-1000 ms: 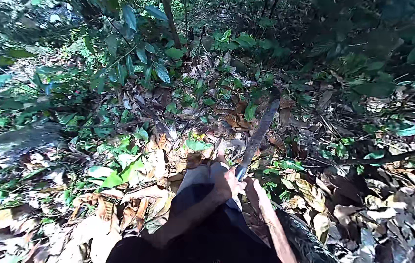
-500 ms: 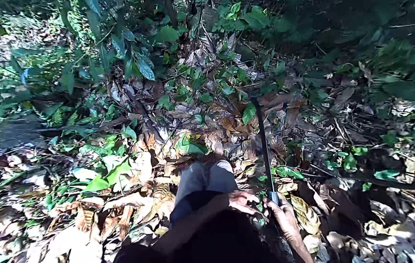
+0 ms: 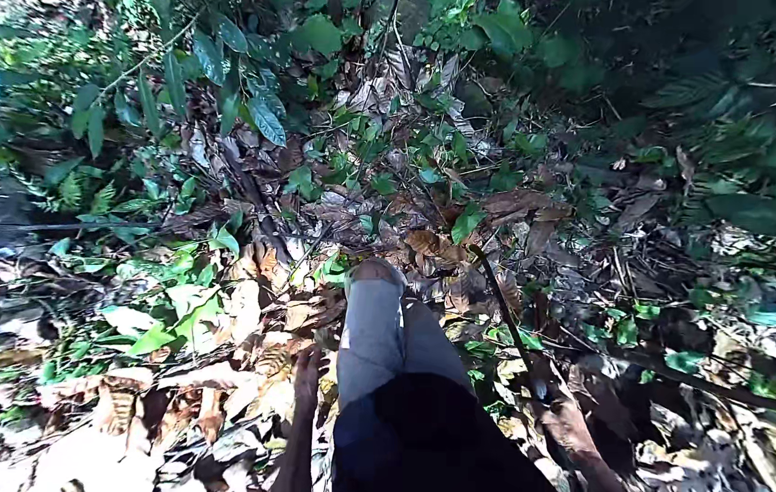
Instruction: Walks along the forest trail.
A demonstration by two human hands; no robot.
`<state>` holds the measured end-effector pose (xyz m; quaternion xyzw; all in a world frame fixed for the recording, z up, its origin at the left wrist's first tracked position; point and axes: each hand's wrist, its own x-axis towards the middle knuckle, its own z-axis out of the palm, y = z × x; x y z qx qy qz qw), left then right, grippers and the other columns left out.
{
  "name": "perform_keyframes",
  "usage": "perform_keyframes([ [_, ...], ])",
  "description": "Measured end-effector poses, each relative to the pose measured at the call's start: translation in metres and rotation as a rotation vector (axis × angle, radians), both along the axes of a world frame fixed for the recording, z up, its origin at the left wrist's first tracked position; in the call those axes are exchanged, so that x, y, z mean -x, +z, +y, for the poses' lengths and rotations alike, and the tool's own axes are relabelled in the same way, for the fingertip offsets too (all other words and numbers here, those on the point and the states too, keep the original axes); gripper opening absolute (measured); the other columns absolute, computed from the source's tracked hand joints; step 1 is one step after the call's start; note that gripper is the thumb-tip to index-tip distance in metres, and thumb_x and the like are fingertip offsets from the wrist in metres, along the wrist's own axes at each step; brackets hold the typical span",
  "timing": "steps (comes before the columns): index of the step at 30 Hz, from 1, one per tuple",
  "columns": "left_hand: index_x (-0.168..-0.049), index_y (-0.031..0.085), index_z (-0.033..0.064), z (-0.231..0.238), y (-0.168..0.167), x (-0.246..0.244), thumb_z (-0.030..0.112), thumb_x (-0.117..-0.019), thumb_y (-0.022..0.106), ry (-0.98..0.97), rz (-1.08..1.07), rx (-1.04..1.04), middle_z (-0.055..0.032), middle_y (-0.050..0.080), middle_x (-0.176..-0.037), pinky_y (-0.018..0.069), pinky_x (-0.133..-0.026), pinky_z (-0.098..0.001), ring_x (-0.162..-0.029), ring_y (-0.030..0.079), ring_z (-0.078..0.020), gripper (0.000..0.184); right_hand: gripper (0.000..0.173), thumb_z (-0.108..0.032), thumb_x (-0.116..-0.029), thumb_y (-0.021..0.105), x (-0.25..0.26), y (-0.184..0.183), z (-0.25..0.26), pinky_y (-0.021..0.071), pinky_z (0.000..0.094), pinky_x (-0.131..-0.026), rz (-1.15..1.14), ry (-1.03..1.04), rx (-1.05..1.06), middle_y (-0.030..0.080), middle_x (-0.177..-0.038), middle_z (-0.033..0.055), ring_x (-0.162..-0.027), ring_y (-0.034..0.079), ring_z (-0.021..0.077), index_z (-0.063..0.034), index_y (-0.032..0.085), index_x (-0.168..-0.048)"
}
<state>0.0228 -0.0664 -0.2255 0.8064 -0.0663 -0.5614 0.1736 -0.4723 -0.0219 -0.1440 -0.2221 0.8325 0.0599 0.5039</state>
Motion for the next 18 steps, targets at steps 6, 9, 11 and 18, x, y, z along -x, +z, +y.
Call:
perform_keyframes([
  [6, -0.129, 0.060, -0.0087, 0.056, 0.034, 0.015, 0.016, -0.1088, 0.046, -0.200, -0.034, -0.180, -0.0258, 0.064, -0.127, 0.0458, -0.106, -0.0453, -0.118, 0.060, -0.0296, 0.035, 0.051, -0.020, -0.0898, 0.077, -0.007, -0.051, -0.097, 0.0589, 0.0541, -0.065, 0.032, 0.052, -0.114, 0.069, -0.094, 0.0222, -0.068, 0.068, 0.0332, -0.0035, 0.057, -0.133],
  [9, -0.140, 0.048, -0.0120, 0.005, 0.048, 0.013, 0.009, -0.1111, 0.036, -0.160, 0.061, -0.275, -0.0255, 0.055, -0.138, 0.0401, -0.109, -0.0360, -0.124, 0.053, -0.0226, 0.038, 0.051, -0.025, -0.0918, 0.076, -0.029, -0.062, -0.138, 0.0576, 0.0580, -0.073, 0.072, 0.099, -0.142, 0.069, -0.100, 0.0246, -0.076, 0.069, 0.0368, -0.0041, 0.058, -0.134],
  [11, -0.130, 0.053, -0.0181, -0.001, 0.020, 0.000, 0.006, -0.1070, 0.042, -0.246, -0.011, -0.076, -0.0309, 0.061, -0.124, 0.0478, -0.100, -0.0347, -0.113, 0.059, -0.0252, 0.035, 0.051, -0.025, -0.0926, 0.074, -0.045, -0.074, -0.163, 0.0569, 0.0601, -0.077, 0.084, 0.099, -0.137, 0.069, -0.104, 0.0257, -0.082, 0.070, 0.0392, -0.0026, 0.057, -0.136],
  [18, -0.127, 0.062, -0.0088, -0.002, -0.033, -0.075, 0.011, -0.1073, 0.050, -0.253, 0.045, -0.180, -0.0236, 0.067, -0.122, 0.0498, -0.102, -0.0414, -0.111, 0.064, -0.0259, 0.031, 0.045, -0.021, -0.0938, 0.071, -0.084, -0.101, -0.210, 0.0592, 0.0482, -0.063, 0.046, -0.025, -0.143, 0.068, -0.093, 0.0190, -0.065, 0.067, 0.0277, -0.0016, 0.056, -0.131],
])
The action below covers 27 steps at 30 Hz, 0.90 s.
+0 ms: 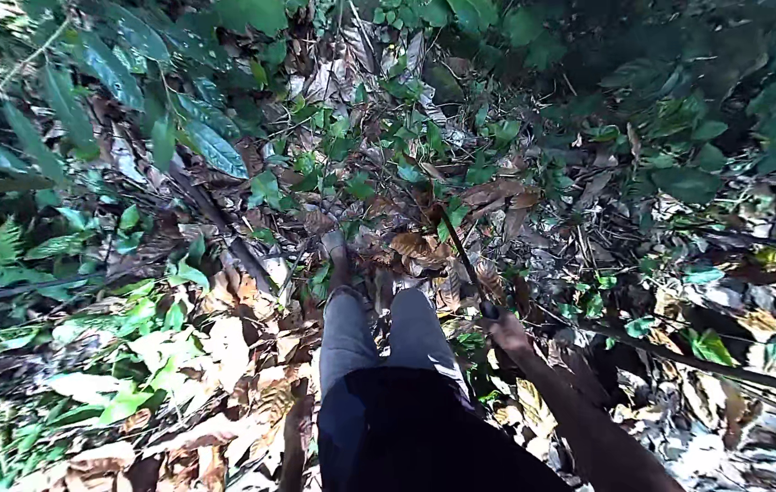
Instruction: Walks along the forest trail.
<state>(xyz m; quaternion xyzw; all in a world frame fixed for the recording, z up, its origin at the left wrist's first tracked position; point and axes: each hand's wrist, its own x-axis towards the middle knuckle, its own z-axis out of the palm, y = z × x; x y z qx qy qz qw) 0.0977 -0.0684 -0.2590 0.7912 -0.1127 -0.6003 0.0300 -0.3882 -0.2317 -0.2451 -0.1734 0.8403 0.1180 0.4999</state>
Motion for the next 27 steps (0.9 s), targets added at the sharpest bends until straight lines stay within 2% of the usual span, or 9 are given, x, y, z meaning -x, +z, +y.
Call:
perform_keyframes([
  [2, -0.129, 0.062, -0.0073, -0.003, -0.003, -0.012, 0.013, -0.1077, 0.049, 0.043, 0.005, -0.010, -0.0225, 0.067, -0.125, 0.0496, -0.103, -0.0410, -0.113, 0.064, -0.0257, 0.032, 0.045, -0.019, -0.0929, 0.071, -0.012, -0.002, -0.017, 0.0586, 0.0497, -0.062, 0.000, 0.013, 0.017, 0.068, -0.093, 0.0203, -0.065, 0.067, 0.0288, -0.0012, 0.057, -0.132],
  [7, -0.124, 0.061, -0.0101, -0.025, 0.016, -0.021, 0.010, -0.1081, 0.045, 0.200, 0.044, -0.030, -0.0202, 0.067, -0.115, 0.0506, -0.093, -0.0327, -0.100, 0.062, -0.0166, 0.030, 0.053, -0.015, -0.0920, 0.072, -0.047, -0.001, -0.062, 0.0573, 0.0511, -0.062, -0.022, 0.058, 0.049, 0.067, -0.095, 0.0214, -0.065, 0.066, 0.0297, -0.0052, 0.054, -0.140],
  [10, -0.120, 0.064, -0.0091, -0.036, 0.015, -0.029, 0.008, -0.1066, 0.046, 0.174, 0.045, 0.004, -0.0182, 0.069, -0.110, 0.0522, -0.093, -0.0323, -0.099, 0.064, -0.0150, 0.028, 0.047, -0.017, -0.0905, 0.073, -0.068, -0.011, -0.089, 0.0579, 0.0480, -0.060, -0.064, 0.007, 0.117, 0.067, -0.090, 0.0187, -0.063, 0.065, 0.0274, -0.0023, 0.058, -0.132],
  [13, -0.125, 0.063, -0.0090, -0.054, 0.007, -0.037, 0.009, -0.1066, 0.048, 0.088, 0.018, 0.072, -0.0211, 0.067, -0.118, 0.0508, -0.098, -0.0360, -0.106, 0.063, -0.0197, 0.030, 0.043, -0.016, -0.0904, 0.071, -0.092, -0.015, -0.123, 0.0564, 0.0405, -0.053, -0.144, -0.041, 0.193, 0.066, -0.083, 0.0129, -0.055, 0.062, 0.0214, -0.0026, 0.058, -0.130],
  [16, -0.124, 0.065, -0.0040, -0.094, -0.008, -0.038, 0.020, -0.1084, 0.049, 0.055, -0.070, 0.037, -0.0188, 0.070, -0.110, 0.0570, -0.087, -0.0427, -0.095, 0.069, -0.0228, 0.033, 0.042, -0.014, -0.0916, 0.069, -0.109, -0.022, -0.158, 0.0552, 0.0350, -0.049, -0.269, -0.149, 0.281, 0.064, -0.078, 0.0094, -0.051, 0.060, 0.0181, -0.0029, 0.055, -0.130],
  [18, -0.121, 0.065, -0.0029, -0.124, -0.011, -0.030, 0.020, -0.1078, 0.050, 0.073, -0.133, 0.070, -0.0141, 0.072, -0.096, 0.0585, -0.070, -0.0388, -0.077, 0.069, -0.0188, 0.031, 0.040, -0.015, -0.0948, 0.066, -0.113, -0.035, -0.180, 0.0564, 0.0339, -0.049, -0.381, -0.214, 0.320, 0.064, -0.076, 0.0082, -0.052, 0.061, 0.0180, -0.0032, 0.054, -0.131],
  [20, -0.119, 0.064, -0.0030, -0.154, -0.016, -0.021, 0.018, -0.1073, 0.050, 0.082, -0.177, 0.136, -0.0137, 0.071, -0.093, 0.0591, -0.068, -0.0396, -0.074, 0.069, -0.0195, 0.028, 0.039, -0.021, -0.0995, 0.063, -0.115, -0.056, -0.205, 0.0574, 0.0341, -0.050, -0.438, -0.217, 0.305, 0.061, -0.074, 0.0059, -0.052, 0.061, 0.0172, -0.0057, 0.052, -0.133],
  [24, -0.118, 0.064, -0.0021, -0.206, -0.038, 0.013, 0.017, -0.1069, 0.050, 0.150, -0.134, 0.235, -0.0069, 0.069, -0.080, 0.0519, -0.051, -0.0280, -0.056, 0.061, -0.0109, 0.026, 0.040, -0.017, -0.0978, 0.064, -0.123, -0.109, -0.243, 0.0582, 0.0366, -0.054, -0.432, -0.127, 0.233, 0.062, -0.079, 0.0090, -0.055, 0.061, 0.0186, -0.0030, 0.053, -0.133],
  [27, -0.118, 0.065, -0.0017, -0.243, -0.073, 0.049, 0.013, -0.1045, 0.051, 0.173, -0.014, 0.306, -0.0062, 0.070, -0.080, 0.0485, -0.048, -0.0263, -0.052, 0.056, -0.0090, 0.025, 0.040, -0.012, -0.0944, 0.065, -0.129, -0.160, -0.271, 0.0577, 0.0353, -0.053, -0.444, -0.095, 0.222, 0.061, -0.077, 0.0076, -0.054, 0.061, 0.0173, -0.0017, 0.054, -0.131],
])
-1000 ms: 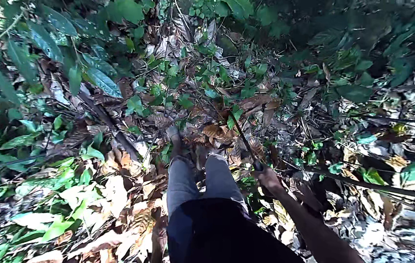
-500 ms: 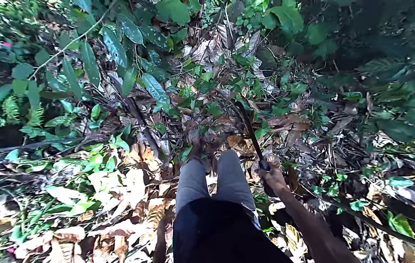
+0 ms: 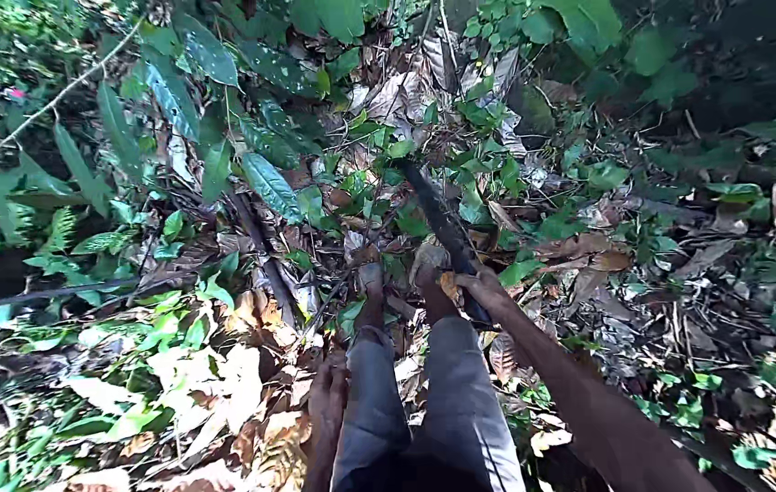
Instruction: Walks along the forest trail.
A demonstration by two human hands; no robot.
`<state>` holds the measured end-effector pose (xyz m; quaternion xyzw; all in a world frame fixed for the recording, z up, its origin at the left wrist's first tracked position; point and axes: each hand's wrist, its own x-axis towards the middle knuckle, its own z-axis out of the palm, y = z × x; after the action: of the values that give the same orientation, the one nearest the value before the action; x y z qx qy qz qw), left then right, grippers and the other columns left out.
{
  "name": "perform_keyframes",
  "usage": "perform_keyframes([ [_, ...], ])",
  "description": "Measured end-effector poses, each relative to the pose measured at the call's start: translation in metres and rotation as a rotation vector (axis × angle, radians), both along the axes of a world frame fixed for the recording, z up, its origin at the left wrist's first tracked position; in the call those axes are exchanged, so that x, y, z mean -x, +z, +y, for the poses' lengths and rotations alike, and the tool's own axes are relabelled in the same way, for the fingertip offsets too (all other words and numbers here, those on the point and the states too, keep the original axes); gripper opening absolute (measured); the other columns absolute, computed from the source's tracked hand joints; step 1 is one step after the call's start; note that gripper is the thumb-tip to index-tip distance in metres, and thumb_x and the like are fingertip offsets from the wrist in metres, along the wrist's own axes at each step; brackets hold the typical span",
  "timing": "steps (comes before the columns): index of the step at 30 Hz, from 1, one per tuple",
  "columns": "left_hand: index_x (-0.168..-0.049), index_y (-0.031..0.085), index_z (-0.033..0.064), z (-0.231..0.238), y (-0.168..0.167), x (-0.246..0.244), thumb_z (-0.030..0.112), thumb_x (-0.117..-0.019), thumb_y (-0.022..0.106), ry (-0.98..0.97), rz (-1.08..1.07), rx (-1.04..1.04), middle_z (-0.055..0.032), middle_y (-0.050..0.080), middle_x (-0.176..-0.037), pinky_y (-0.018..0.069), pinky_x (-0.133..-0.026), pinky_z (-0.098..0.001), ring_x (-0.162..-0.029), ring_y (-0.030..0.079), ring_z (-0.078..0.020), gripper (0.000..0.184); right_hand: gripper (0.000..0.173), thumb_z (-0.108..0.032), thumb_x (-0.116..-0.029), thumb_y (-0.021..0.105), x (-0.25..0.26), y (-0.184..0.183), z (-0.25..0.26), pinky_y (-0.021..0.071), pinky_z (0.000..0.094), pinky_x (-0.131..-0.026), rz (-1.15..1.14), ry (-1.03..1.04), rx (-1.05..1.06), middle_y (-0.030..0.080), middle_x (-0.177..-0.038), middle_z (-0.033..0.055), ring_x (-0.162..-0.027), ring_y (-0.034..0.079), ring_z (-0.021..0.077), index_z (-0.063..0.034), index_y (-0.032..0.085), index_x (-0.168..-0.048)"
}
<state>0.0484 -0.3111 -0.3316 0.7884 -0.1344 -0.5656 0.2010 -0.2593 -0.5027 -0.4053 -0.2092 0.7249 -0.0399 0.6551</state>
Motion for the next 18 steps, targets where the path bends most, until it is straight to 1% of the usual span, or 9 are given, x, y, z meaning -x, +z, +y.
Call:
perform_keyframes([
  [2, -0.117, 0.066, 0.0003, -0.007, -0.016, 0.025, 0.015, -0.1032, 0.055, -0.097, 0.023, -0.019, -0.0051, 0.069, -0.081, 0.0526, -0.054, -0.0294, -0.058, 0.060, -0.0106, 0.023, 0.044, -0.012, -0.0948, 0.066, 0.004, -0.030, -0.004, 0.0586, 0.0357, -0.056, -0.007, -0.010, -0.017, 0.062, -0.079, 0.0081, -0.056, 0.062, 0.0177, -0.0017, 0.052, -0.135],
  [4, -0.113, 0.070, 0.0042, -0.013, -0.040, 0.044, 0.020, -0.1002, 0.058, -0.224, -0.016, -0.027, -0.0042, 0.071, -0.083, 0.0571, -0.066, -0.0355, -0.068, 0.066, -0.0130, 0.023, 0.045, -0.012, -0.0943, 0.066, 0.002, -0.060, -0.018, 0.0586, 0.0349, -0.055, -0.024, -0.055, 0.016, 0.063, -0.079, 0.0080, -0.056, 0.062, 0.0173, -0.0020, 0.052, -0.136],
  [6, -0.112, 0.071, 0.0064, -0.008, -0.053, 0.059, 0.023, -0.0994, 0.060, -0.320, -0.071, -0.046, -0.0040, 0.072, -0.087, 0.0579, -0.074, -0.0386, -0.075, 0.068, -0.0138, 0.024, 0.040, -0.010, -0.0953, 0.065, 0.001, -0.086, -0.027, 0.0585, 0.0346, -0.053, -0.028, -0.126, 0.045, 0.062, -0.077, 0.0081, -0.054, 0.062, 0.0172, -0.0012, 0.053, -0.132],
  [8, -0.108, 0.073, 0.0062, 0.004, -0.063, 0.069, 0.022, -0.0971, 0.062, -0.361, -0.161, -0.007, -0.0047, 0.072, -0.082, 0.0578, -0.069, -0.0403, -0.070, 0.068, -0.0147, 0.022, 0.032, -0.010, -0.0970, 0.064, -0.006, -0.109, -0.037, 0.0590, 0.0343, -0.054, -0.018, -0.230, 0.088, 0.061, -0.073, 0.0071, -0.055, 0.062, 0.0171, -0.0008, 0.054, -0.126],
  [10, -0.104, 0.073, 0.0051, 0.012, -0.067, 0.074, 0.019, -0.0951, 0.063, -0.366, -0.194, 0.033, -0.0031, 0.070, -0.076, 0.0576, -0.062, -0.0369, -0.063, 0.066, -0.0126, 0.019, 0.028, -0.007, -0.0966, 0.064, -0.030, -0.131, -0.046, 0.0589, 0.0349, -0.053, -0.014, -0.414, 0.170, 0.060, -0.071, 0.0072, -0.054, 0.061, 0.0179, 0.0003, 0.055, -0.123],
  [12, -0.101, 0.072, 0.0034, 0.016, -0.067, 0.077, 0.016, -0.0939, 0.065, -0.376, -0.185, 0.053, -0.0025, 0.067, -0.070, 0.0562, -0.057, -0.0347, -0.057, 0.063, -0.0113, 0.016, 0.024, -0.003, -0.0974, 0.061, -0.074, -0.158, -0.052, 0.0575, 0.0336, -0.051, -0.059, -0.642, 0.238, 0.058, -0.069, 0.0059, -0.051, 0.058, 0.0165, -0.0016, 0.054, -0.120],
  [14, -0.099, 0.072, 0.0029, 0.021, -0.068, 0.076, 0.016, -0.0941, 0.066, -0.403, -0.180, 0.073, -0.0028, 0.066, -0.068, 0.0555, -0.055, -0.0340, -0.055, 0.061, -0.0110, 0.016, 0.023, -0.005, -0.0975, 0.058, -0.125, -0.190, -0.046, 0.0577, 0.0381, -0.052, -0.140, -0.788, 0.231, 0.056, -0.067, 0.0061, -0.050, 0.058, 0.0184, -0.0037, 0.051, -0.120],
  [16, -0.099, 0.071, 0.0016, 0.024, -0.071, 0.073, 0.017, -0.0949, 0.066, -0.438, -0.175, 0.073, -0.0041, 0.067, -0.068, 0.0570, -0.056, -0.0346, -0.056, 0.063, -0.0117, 0.017, 0.027, -0.005, -0.0963, 0.057, -0.173, -0.218, -0.027, 0.0584, 0.0399, -0.054, -0.232, -0.738, 0.124, 0.055, -0.068, 0.0089, -0.053, 0.059, 0.0209, 0.0006, 0.049, -0.121],
  [18, -0.101, 0.072, 0.0005, 0.024, -0.072, 0.070, 0.017, -0.0950, 0.066, -0.470, -0.172, 0.061, -0.0053, 0.069, -0.070, 0.0580, -0.058, -0.0351, -0.057, 0.064, -0.0124, 0.018, 0.033, -0.001, -0.0915, 0.062, -0.192, -0.231, -0.007, 0.0572, 0.0336, -0.054, -0.310, -0.394, -0.111, 0.057, -0.071, 0.0092, -0.054, 0.059, 0.0179, 0.0042, 0.050, -0.122],
])
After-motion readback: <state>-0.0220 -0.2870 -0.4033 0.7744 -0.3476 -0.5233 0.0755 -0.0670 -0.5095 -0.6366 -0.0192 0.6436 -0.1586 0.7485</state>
